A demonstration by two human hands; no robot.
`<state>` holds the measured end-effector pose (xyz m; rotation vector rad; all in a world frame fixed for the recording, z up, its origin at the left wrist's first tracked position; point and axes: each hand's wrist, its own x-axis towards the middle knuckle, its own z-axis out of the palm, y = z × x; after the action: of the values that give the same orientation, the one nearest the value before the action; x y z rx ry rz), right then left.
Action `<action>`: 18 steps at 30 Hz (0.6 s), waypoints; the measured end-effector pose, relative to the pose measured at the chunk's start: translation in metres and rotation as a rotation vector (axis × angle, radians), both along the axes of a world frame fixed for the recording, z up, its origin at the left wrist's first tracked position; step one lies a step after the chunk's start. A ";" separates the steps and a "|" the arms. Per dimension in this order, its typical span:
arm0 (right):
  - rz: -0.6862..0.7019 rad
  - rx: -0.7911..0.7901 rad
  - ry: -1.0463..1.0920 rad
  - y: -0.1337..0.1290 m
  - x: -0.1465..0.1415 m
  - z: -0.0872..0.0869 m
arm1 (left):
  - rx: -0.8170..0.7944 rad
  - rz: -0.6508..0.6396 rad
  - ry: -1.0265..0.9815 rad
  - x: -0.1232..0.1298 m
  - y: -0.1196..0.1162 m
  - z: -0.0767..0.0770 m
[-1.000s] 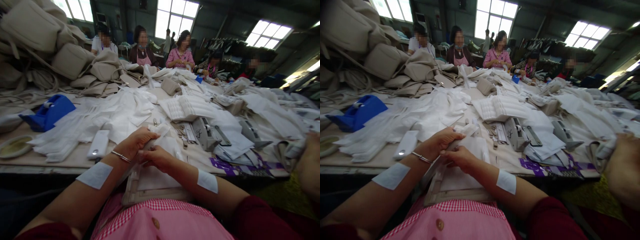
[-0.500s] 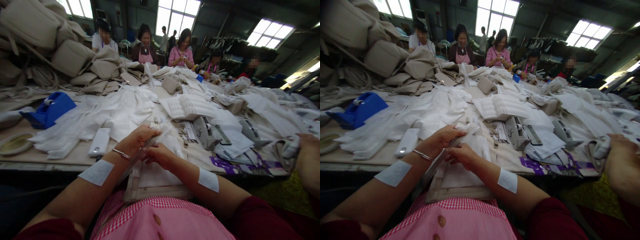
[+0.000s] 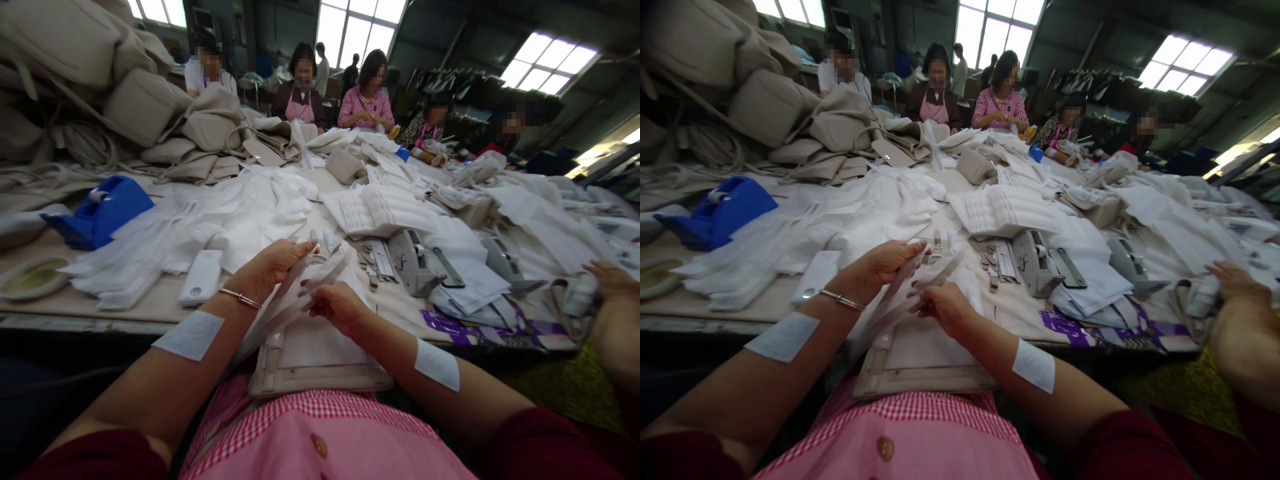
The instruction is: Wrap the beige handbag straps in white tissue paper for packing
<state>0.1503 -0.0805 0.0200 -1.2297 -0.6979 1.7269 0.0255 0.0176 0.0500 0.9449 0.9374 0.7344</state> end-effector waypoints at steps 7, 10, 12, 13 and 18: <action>0.245 -0.021 0.216 -0.006 -0.019 -0.006 | -0.030 -0.046 0.066 0.015 -0.002 0.000; 0.207 -0.026 0.113 -0.003 -0.028 -0.005 | -0.033 -0.044 0.089 0.018 -0.005 0.001; 0.185 0.036 -0.023 -0.001 -0.029 -0.005 | -0.048 -0.038 0.066 0.016 -0.007 0.002; 0.174 0.079 -0.115 0.000 -0.029 -0.006 | -0.053 -0.032 0.054 0.015 -0.007 0.003; 0.056 0.169 -0.307 -0.001 -0.024 -0.015 | -0.028 0.033 0.041 0.008 -0.006 0.006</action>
<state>0.1266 -0.0817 0.0045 -1.3802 -1.0465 1.5021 0.0337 0.0118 0.0564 0.9247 0.9991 0.7297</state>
